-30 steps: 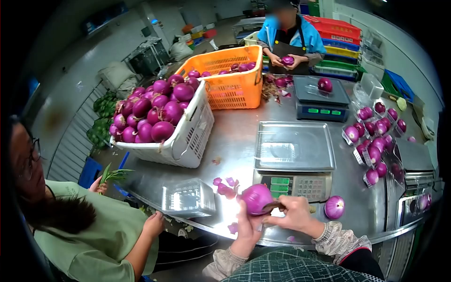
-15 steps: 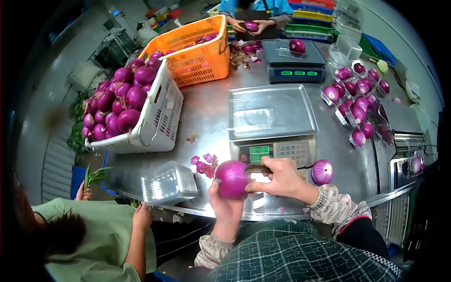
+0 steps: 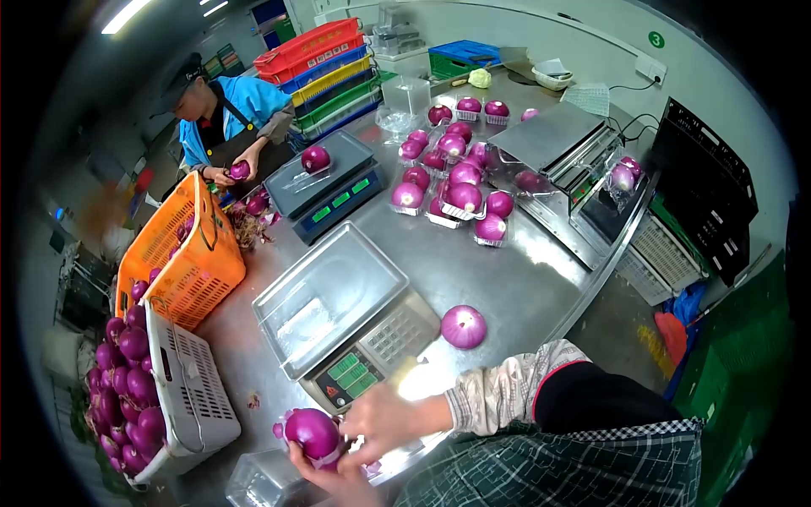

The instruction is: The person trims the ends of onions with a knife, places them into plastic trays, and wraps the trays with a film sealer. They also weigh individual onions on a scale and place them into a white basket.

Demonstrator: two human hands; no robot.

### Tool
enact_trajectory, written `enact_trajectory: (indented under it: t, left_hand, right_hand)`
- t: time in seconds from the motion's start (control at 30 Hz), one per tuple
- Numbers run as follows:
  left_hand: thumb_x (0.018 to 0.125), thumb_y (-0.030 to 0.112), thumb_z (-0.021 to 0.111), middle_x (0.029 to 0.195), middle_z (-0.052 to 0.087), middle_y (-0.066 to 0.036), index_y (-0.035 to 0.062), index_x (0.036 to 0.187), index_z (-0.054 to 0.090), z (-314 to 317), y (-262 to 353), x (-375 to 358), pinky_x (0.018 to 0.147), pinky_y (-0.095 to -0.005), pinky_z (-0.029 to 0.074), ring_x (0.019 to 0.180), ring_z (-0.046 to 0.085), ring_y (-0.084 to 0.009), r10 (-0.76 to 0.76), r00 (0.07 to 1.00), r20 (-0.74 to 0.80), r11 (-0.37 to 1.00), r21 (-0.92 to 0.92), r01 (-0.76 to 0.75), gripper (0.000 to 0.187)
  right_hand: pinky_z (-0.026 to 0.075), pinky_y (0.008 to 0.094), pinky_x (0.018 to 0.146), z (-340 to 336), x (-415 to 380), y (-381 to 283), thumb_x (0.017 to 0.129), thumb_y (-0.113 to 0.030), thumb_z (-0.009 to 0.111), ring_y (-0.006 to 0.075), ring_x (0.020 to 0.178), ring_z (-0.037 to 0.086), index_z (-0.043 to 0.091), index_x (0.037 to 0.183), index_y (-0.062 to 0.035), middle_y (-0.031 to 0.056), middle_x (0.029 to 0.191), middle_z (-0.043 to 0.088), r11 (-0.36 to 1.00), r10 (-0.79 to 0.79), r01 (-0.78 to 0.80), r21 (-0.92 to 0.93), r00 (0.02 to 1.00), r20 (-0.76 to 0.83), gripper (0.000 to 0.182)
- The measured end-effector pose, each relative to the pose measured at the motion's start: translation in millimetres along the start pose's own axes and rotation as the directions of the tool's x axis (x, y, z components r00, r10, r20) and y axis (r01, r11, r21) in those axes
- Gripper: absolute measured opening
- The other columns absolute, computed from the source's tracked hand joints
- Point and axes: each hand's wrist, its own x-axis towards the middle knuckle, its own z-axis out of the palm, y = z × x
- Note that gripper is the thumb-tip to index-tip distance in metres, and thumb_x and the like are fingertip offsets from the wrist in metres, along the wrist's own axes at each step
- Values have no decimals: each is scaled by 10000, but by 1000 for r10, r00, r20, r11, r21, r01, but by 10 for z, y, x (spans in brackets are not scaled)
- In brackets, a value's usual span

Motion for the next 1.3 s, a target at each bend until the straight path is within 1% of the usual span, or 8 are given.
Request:
enact_trajectory:
  t: [0.17, 0.23, 0.4, 0.53, 0.63, 0.77, 1.17, 1.3]
  left_hand:
    - [825, 347, 732, 1127, 612, -97, 86, 1205, 550, -553, -144, 591, 932, -451, 506, 1057, 591, -246, -70, 997, 38, 951, -299, 79, 496]
    - [848, 327, 708, 1182, 616, -99, 93, 1252, 538, -528, -194, 536, 954, -436, 497, 1101, 589, -250, -15, 998, 55, 955, -294, 31, 498]
    - [927, 424, 518, 1261, 589, -142, 35, 1307, 501, -152, -101, 109, 990, -467, 465, 1146, 579, -291, -189, 933, 306, 917, -285, 279, 543]
    - [897, 343, 538, 1279, 568, -151, 10, 1318, 479, -260, -88, 75, 930, -434, 500, 1115, 591, -303, -236, 929, 285, 927, -221, 303, 540]
    - [834, 283, 594, 1249, 572, -153, -1, 1318, 465, -459, -225, 152, 906, -419, 514, 1091, 601, -301, -52, 965, 257, 994, -84, 75, 576]
    - [790, 164, 658, 1283, 518, -171, 23, 1325, 390, -426, -74, 104, 1026, -465, 452, 1189, 540, -297, -29, 954, 300, 998, -39, 43, 614]
    - [814, 105, 662, 1162, 568, -152, 18, 1278, 435, -321, -174, 42, 949, -406, 491, 1072, 584, -253, 67, 998, -18, 991, -111, -68, 524]
    - [867, 219, 625, 1087, 601, -136, 32, 1206, 500, -274, -138, 79, 888, -396, 518, 1003, 608, -233, 40, 997, -68, 997, -66, -44, 407]
  right_hand:
    - [507, 376, 507, -40, -343, 26, 712, -591, 717, 270, 565, 656, 728, 813, -116, 71, 670, 676, 976, -26, -38, 216, 958, 285, 486]
    - [521, 384, 549, -354, -34, -24, 679, -576, 768, 292, 610, 663, 721, 891, -87, 105, 702, 673, 979, 130, -198, 57, 809, 573, 535]
    - [466, 338, 477, -340, 302, 51, 588, -518, 864, 233, 496, 585, 556, 665, -41, 85, 574, 549, 999, 42, -39, -26, 989, 143, 573]
    - [495, 394, 475, -389, 247, 130, 631, -615, 791, 259, 503, 626, 606, 717, -70, 105, 589, 610, 991, 91, -71, -113, 979, 183, 582]
    - [486, 403, 468, -379, 212, 187, 643, -625, 779, 274, 493, 621, 610, 722, -56, 118, 571, 601, 989, 127, -100, -112, 955, 267, 599]
    - [479, 390, 460, -355, 208, 157, 665, -664, 740, 290, 464, 607, 610, 718, -35, 128, 529, 584, 986, 140, -102, -134, 940, 313, 645]
    - [429, 340, 409, -243, 279, -4, 683, -553, 797, 236, 400, 554, 548, 543, -59, 73, 452, 503, 997, 15, 10, -74, 947, 320, 571]
    - [376, 296, 363, -270, 199, -81, 792, -574, 684, 186, 370, 537, 639, 618, -86, 51, 510, 589, 974, -181, 216, -71, 926, 331, 520]
